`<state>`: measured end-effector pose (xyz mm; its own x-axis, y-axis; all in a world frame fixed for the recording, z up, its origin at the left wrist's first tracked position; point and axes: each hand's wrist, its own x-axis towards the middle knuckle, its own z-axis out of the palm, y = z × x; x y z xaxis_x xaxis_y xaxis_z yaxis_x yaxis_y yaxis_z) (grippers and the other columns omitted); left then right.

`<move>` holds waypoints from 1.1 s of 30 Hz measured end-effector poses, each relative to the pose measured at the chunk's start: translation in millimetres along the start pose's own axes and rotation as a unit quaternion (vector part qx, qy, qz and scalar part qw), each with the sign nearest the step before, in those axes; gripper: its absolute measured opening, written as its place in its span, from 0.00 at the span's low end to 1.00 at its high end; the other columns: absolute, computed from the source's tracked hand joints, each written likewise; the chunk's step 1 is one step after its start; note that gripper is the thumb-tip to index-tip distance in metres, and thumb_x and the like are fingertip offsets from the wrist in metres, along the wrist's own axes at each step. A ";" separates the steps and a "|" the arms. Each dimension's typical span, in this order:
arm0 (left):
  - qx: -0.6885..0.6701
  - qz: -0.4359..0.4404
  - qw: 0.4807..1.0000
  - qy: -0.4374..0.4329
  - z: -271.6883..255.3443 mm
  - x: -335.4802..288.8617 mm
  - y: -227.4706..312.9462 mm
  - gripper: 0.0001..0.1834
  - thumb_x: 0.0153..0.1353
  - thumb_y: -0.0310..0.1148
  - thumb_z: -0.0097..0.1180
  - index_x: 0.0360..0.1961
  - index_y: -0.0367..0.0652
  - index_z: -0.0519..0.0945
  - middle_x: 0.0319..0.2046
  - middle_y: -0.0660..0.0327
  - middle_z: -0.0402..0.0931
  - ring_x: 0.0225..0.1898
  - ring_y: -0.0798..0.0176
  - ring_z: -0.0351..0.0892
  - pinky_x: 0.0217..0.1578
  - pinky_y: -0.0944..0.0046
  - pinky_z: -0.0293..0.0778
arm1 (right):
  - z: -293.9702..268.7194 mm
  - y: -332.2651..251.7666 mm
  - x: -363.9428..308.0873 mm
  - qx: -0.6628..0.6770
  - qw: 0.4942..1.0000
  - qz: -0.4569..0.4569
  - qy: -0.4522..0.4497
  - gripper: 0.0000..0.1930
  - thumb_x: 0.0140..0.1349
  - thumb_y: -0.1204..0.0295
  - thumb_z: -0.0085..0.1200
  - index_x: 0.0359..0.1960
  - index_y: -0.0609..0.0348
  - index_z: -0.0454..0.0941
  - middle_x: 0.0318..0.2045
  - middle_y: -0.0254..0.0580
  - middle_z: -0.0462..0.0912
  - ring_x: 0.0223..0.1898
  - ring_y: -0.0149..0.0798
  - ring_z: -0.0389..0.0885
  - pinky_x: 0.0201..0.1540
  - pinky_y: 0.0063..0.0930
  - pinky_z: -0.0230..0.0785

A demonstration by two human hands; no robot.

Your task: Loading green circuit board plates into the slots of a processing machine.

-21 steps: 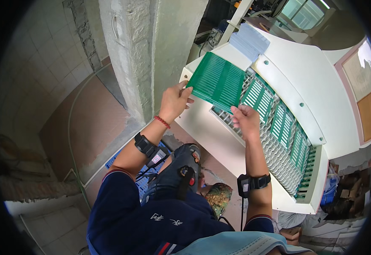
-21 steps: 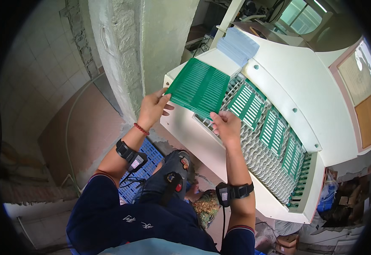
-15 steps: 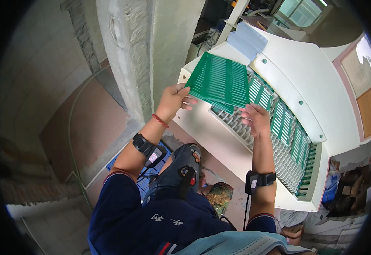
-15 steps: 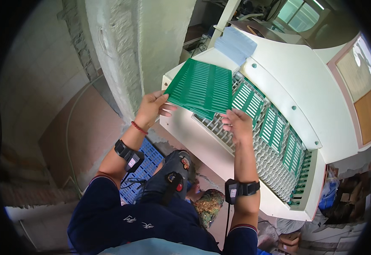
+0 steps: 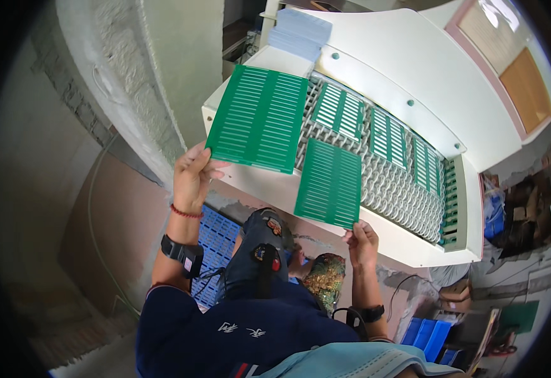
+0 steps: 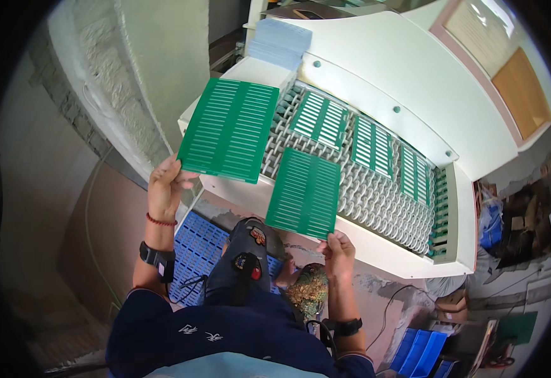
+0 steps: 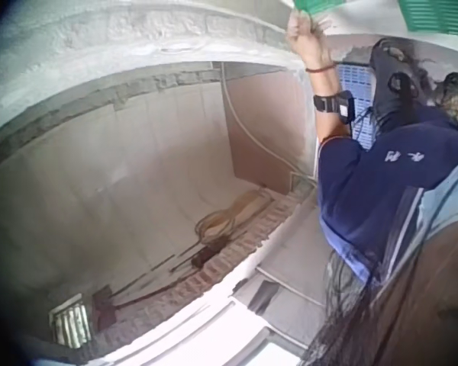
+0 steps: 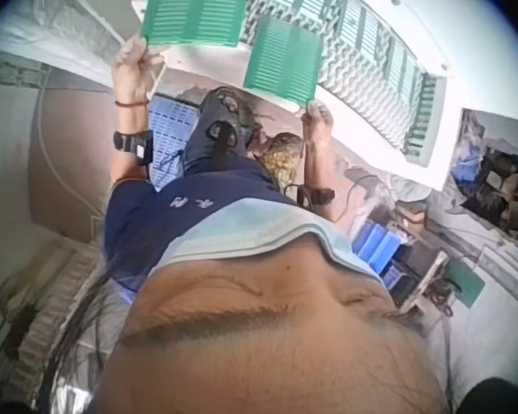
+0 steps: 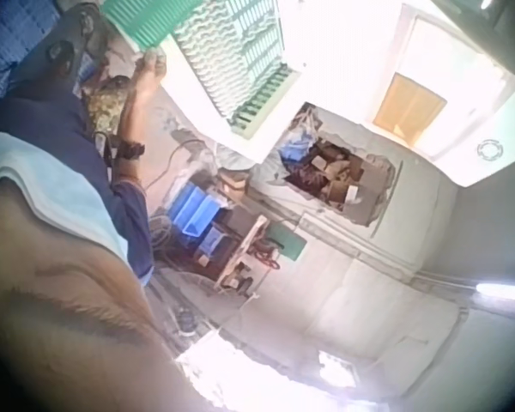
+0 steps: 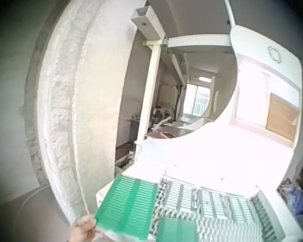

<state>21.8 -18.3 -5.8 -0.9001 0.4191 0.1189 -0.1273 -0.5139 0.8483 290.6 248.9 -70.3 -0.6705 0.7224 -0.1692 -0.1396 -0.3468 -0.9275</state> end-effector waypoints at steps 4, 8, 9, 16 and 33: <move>-0.034 -0.015 0.999 -0.016 22.5 -22.6 -4.7 0.17 0.62 0.29 0.44 0.49 0.27 0.70 0.37 0.50 0.78 0.29 0.65 0.81 0.22 0.76 0.75 | 17.0 9.5 16.4 0.017 1.000 0.019 -0.001 0.06 0.60 0.75 0.48 0.35 0.66 0.71 0.21 0.40 0.78 0.19 0.32 0.76 0.26 0.21 0.72; -0.039 -0.044 0.997 -0.050 38.7 -48.1 -17.7 0.19 0.62 0.29 0.45 0.50 0.25 0.69 0.38 0.49 0.78 0.29 0.63 0.81 0.22 0.76 0.76 | 24.2 6.5 26.9 -0.096 0.994 0.032 -0.031 0.12 0.60 0.71 0.51 0.40 0.70 0.72 0.25 0.43 0.79 0.22 0.31 0.78 0.28 0.21 0.73; -0.037 -0.052 0.996 -0.058 43.9 -53.8 -21.2 0.19 0.62 0.30 0.45 0.50 0.26 0.68 0.39 0.50 0.78 0.30 0.62 0.81 0.22 0.74 0.76 | 16.0 1.8 26.7 -0.173 0.984 -0.014 -0.026 0.15 0.60 0.68 0.51 0.42 0.69 0.72 0.27 0.44 0.79 0.24 0.31 0.78 0.28 0.21 0.73; 0.044 -0.075 0.987 -0.133 90.8 -83.6 -60.1 0.18 0.63 0.30 0.44 0.52 0.34 0.69 0.39 0.56 0.78 0.32 0.66 0.80 0.25 0.75 0.76 | 13.2 -31.1 -0.9 -0.216 0.969 -0.042 -0.113 0.14 0.56 0.70 0.57 0.39 0.67 0.74 0.32 0.40 0.79 0.30 0.30 0.77 0.34 0.24 0.73; 0.065 -0.100 0.977 -0.179 112.5 -87.0 -91.0 0.18 0.62 0.26 0.42 0.53 0.31 0.68 0.38 0.55 0.78 0.32 0.64 0.79 0.26 0.73 0.76 | -2.8 -4.3 0.5 -0.105 0.979 -0.148 0.091 0.12 0.61 0.70 0.50 0.36 0.71 0.77 0.23 0.38 0.79 0.21 0.24 0.73 0.23 0.15 0.66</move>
<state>158.6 76.2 -35.3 -0.6561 0.7483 0.0974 -0.2109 -0.3058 0.9285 292.9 252.4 -67.3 -0.4798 0.8738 0.0794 -0.1436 0.0111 -0.9896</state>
